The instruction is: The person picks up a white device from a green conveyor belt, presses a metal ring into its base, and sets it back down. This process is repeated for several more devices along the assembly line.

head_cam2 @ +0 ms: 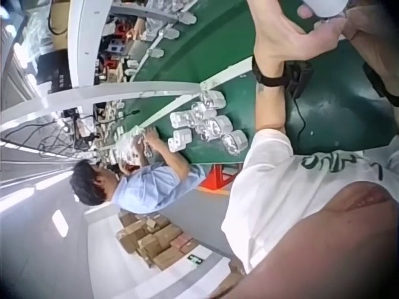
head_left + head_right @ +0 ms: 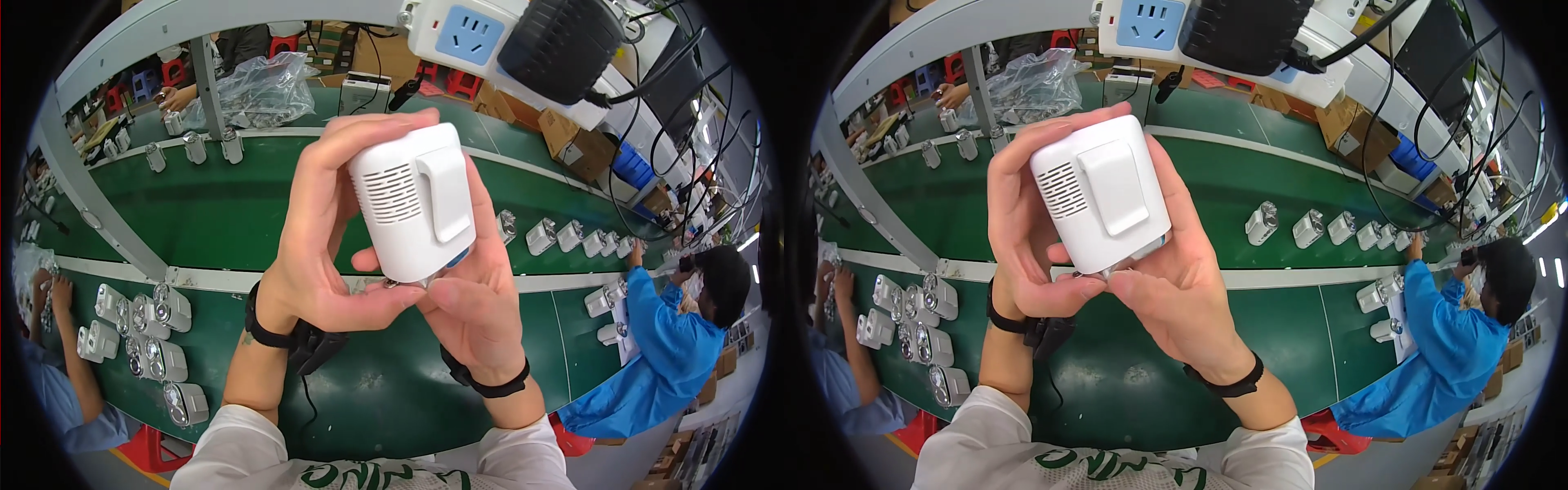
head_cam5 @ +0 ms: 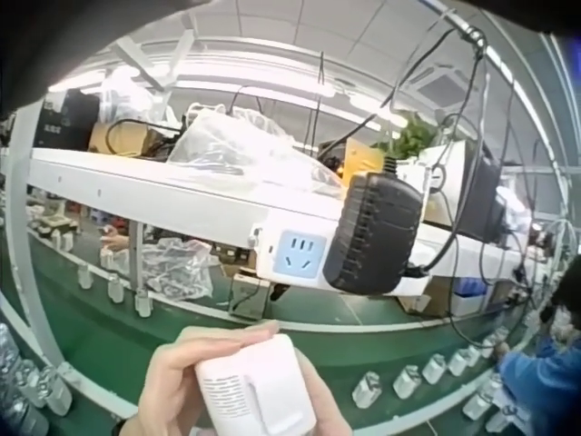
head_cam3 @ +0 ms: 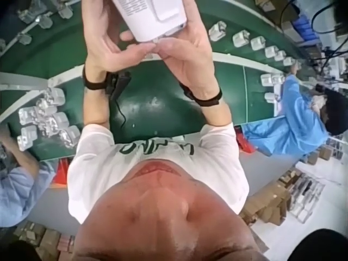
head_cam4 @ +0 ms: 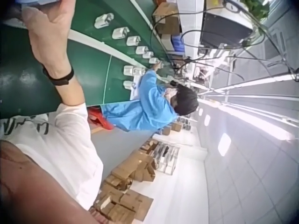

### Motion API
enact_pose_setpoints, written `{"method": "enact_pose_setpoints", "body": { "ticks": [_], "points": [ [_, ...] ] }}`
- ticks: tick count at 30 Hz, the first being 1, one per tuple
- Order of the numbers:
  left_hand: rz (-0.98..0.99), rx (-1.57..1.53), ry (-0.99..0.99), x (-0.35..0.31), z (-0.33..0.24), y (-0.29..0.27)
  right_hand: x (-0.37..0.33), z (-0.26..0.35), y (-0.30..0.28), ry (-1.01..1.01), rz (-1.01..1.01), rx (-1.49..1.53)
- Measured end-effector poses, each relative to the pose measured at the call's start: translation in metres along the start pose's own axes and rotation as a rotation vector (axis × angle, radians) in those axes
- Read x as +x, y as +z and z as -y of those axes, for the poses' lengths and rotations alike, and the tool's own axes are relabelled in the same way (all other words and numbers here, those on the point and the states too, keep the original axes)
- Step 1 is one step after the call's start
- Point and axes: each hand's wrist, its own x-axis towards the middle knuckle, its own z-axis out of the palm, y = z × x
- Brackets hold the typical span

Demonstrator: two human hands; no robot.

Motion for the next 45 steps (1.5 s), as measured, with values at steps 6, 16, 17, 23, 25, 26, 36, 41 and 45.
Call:
{"method": "enact_pose_setpoints", "body": {
  "ticks": [6, 16, 17, 23, 25, 26, 36, 41, 45],
  "points": [
    [0.030, 0.079, 0.099, 0.000, -0.002, 0.004, -0.007, -0.003, -0.003, -0.031, 0.041, 0.032],
    [0.005, -0.031, -0.011, -0.006, -0.006, 0.017, -0.011, -0.005, -0.005, -0.050, 0.006, 0.006],
    [-0.002, -0.045, -0.022, -0.006, -0.006, 0.018, -0.011, -0.005, -0.005, -0.070, 0.002, -0.005],
    [0.019, 0.098, -0.016, -0.006, -0.009, 0.016, -0.011, -0.002, -0.003, -0.033, 0.012, 0.010],
    [0.029, 0.137, -0.005, -0.006, -0.011, 0.017, -0.011, -0.002, 0.001, -0.044, -0.052, -0.034],
    [0.031, 0.138, -0.004, -0.006, -0.011, 0.017, -0.011, -0.002, 0.003, -0.049, -0.084, -0.056],
    [-0.023, 0.026, -0.084, -0.008, -0.015, 0.025, -0.013, 0.001, -0.005, -0.046, -0.026, -0.023],
    [-0.042, 0.007, -0.087, -0.008, -0.014, 0.027, -0.013, 0.003, -0.007, -0.037, -0.016, -0.038],
    [-0.091, 0.049, -0.182, -0.012, -0.015, 0.031, -0.013, 0.005, -0.008, -0.057, -0.026, -0.080]
  ]
}}
